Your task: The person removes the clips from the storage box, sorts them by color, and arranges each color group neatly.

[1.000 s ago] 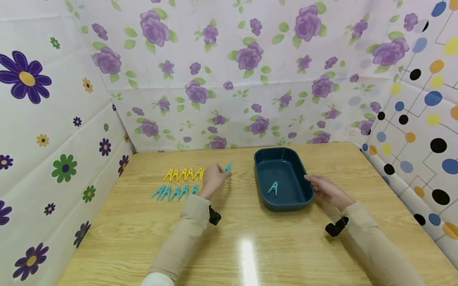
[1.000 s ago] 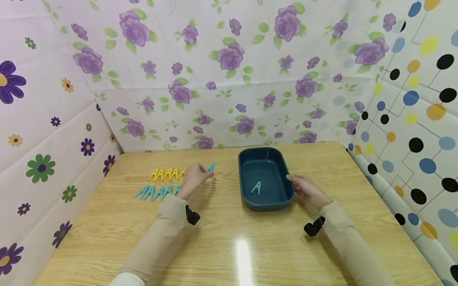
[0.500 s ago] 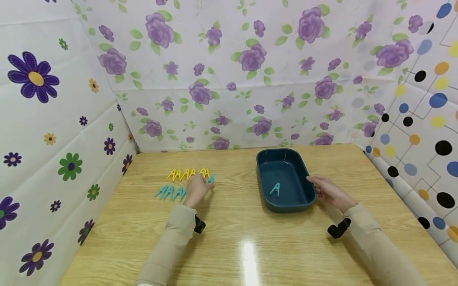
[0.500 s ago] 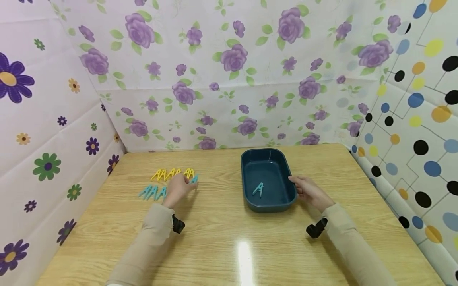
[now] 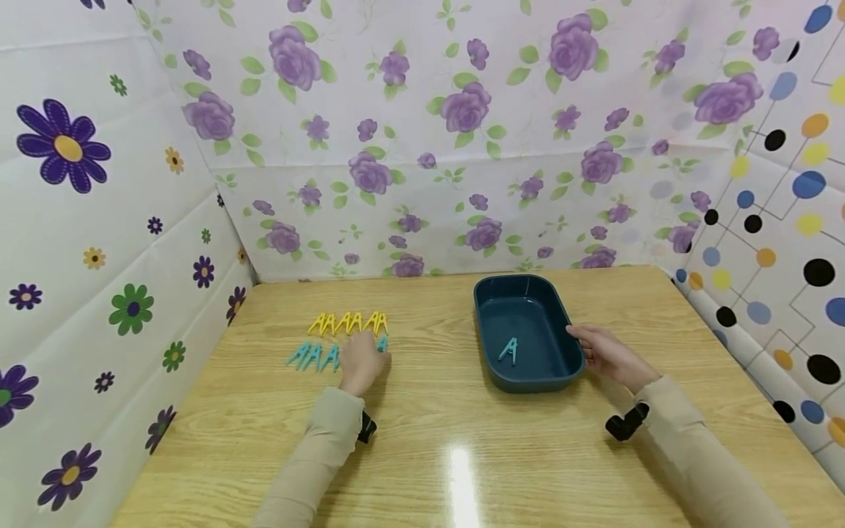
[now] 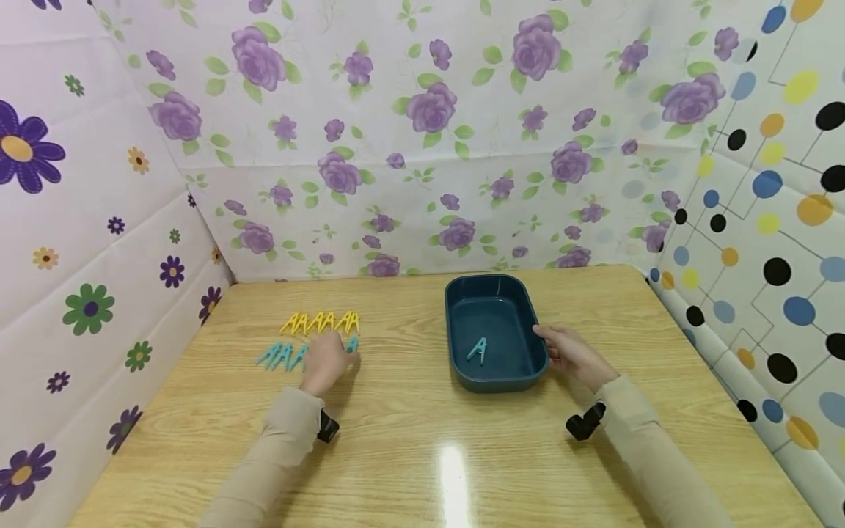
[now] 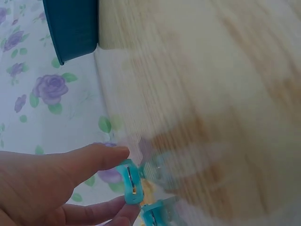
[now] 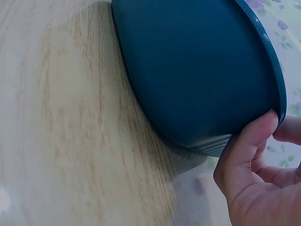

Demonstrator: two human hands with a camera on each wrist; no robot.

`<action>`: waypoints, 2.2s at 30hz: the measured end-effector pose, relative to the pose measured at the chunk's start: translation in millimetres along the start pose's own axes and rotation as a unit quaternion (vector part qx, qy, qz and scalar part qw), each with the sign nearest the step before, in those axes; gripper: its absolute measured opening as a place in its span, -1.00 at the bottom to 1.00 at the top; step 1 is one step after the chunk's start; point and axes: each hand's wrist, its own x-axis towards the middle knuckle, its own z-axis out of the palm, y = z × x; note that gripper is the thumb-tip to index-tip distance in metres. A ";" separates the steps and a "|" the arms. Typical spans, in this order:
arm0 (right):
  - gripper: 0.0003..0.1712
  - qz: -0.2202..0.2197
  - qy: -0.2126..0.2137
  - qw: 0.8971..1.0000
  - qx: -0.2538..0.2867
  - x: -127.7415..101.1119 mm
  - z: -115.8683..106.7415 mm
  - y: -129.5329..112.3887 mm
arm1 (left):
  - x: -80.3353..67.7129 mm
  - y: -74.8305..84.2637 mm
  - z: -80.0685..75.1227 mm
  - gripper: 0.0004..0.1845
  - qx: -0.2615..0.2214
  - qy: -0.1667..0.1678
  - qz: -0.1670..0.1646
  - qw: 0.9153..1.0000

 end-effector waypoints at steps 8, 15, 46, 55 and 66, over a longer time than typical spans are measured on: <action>-0.40 -0.002 -0.012 1.000 0.011 -0.5 -1.9 0.3 | -1.8 4.3 2.6 -0.62 0.057 -0.014 -0.020 0.998; -0.43 0.004 -0.013 1.000 0.014 1.1 -2.4 0.3 | -5.9 11.9 -0.8 -0.49 0.025 0.010 0.022 0.999; -0.73 0.001 -0.002 1.000 0.028 3.4 -3.6 1.0 | -4.9 73.2 -10.7 -0.81 -0.170 -0.020 0.155 0.973; -0.69 0.006 -0.001 1.000 0.028 3.1 -5.5 -0.4 | -4.5 103.8 -13.0 -0.78 -0.215 -0.087 0.183 0.955; -0.68 0.005 0.000 1.000 0.031 2.0 -6.4 -1.0 | -1.1 156.4 -17.4 -0.75 -0.386 -0.229 0.086 0.889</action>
